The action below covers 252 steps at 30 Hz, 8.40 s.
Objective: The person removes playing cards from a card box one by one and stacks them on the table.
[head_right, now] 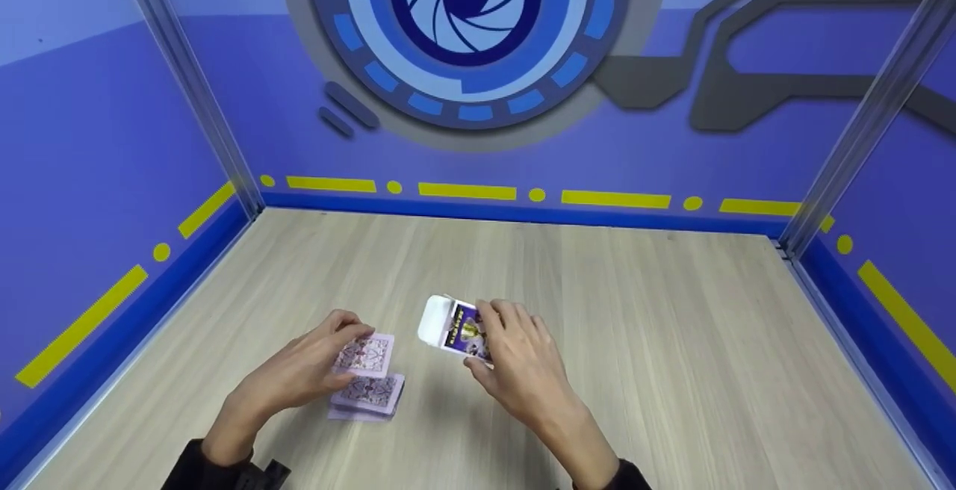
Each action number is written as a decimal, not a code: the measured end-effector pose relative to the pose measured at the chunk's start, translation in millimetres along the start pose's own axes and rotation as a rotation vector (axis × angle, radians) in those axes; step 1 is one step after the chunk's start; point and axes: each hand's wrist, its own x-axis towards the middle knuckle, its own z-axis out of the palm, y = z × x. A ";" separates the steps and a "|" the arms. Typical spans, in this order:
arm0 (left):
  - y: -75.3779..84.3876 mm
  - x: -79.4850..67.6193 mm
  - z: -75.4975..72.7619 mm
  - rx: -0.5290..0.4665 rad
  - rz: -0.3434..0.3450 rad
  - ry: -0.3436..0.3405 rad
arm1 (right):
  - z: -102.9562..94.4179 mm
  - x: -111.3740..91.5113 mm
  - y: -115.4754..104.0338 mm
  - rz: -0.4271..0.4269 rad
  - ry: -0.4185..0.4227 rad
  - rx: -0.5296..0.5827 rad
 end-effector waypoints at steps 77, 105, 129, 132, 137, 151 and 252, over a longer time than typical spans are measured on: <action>-3.4 1.9 29.7 -0.068 -0.140 -0.285 | 0.3 -0.2 -2.0 -0.019 -0.065 -0.003; 56.4 19.0 31.8 -0.662 0.084 0.325 | 4.2 -3.9 -12.8 -0.111 -0.062 0.002; 61.9 20.3 40.9 -0.909 -0.167 0.193 | 9.0 -4.8 -18.4 -0.265 -0.044 0.046; 60.6 20.1 40.2 -0.903 -0.185 0.193 | 8.9 -4.6 -18.0 -0.249 -0.050 0.041; 58.5 18.9 37.0 -0.977 -0.182 0.208 | 8.3 -4.3 -16.0 -0.222 -0.054 0.044; 44.9 14.1 15.9 -0.384 0.103 0.257 | 7.4 -3.4 -9.7 -0.184 -0.043 -0.003; -4.2 2.4 31.0 -0.054 -0.160 -0.316 | -5.0 -0.6 3.6 -0.023 -0.053 -0.019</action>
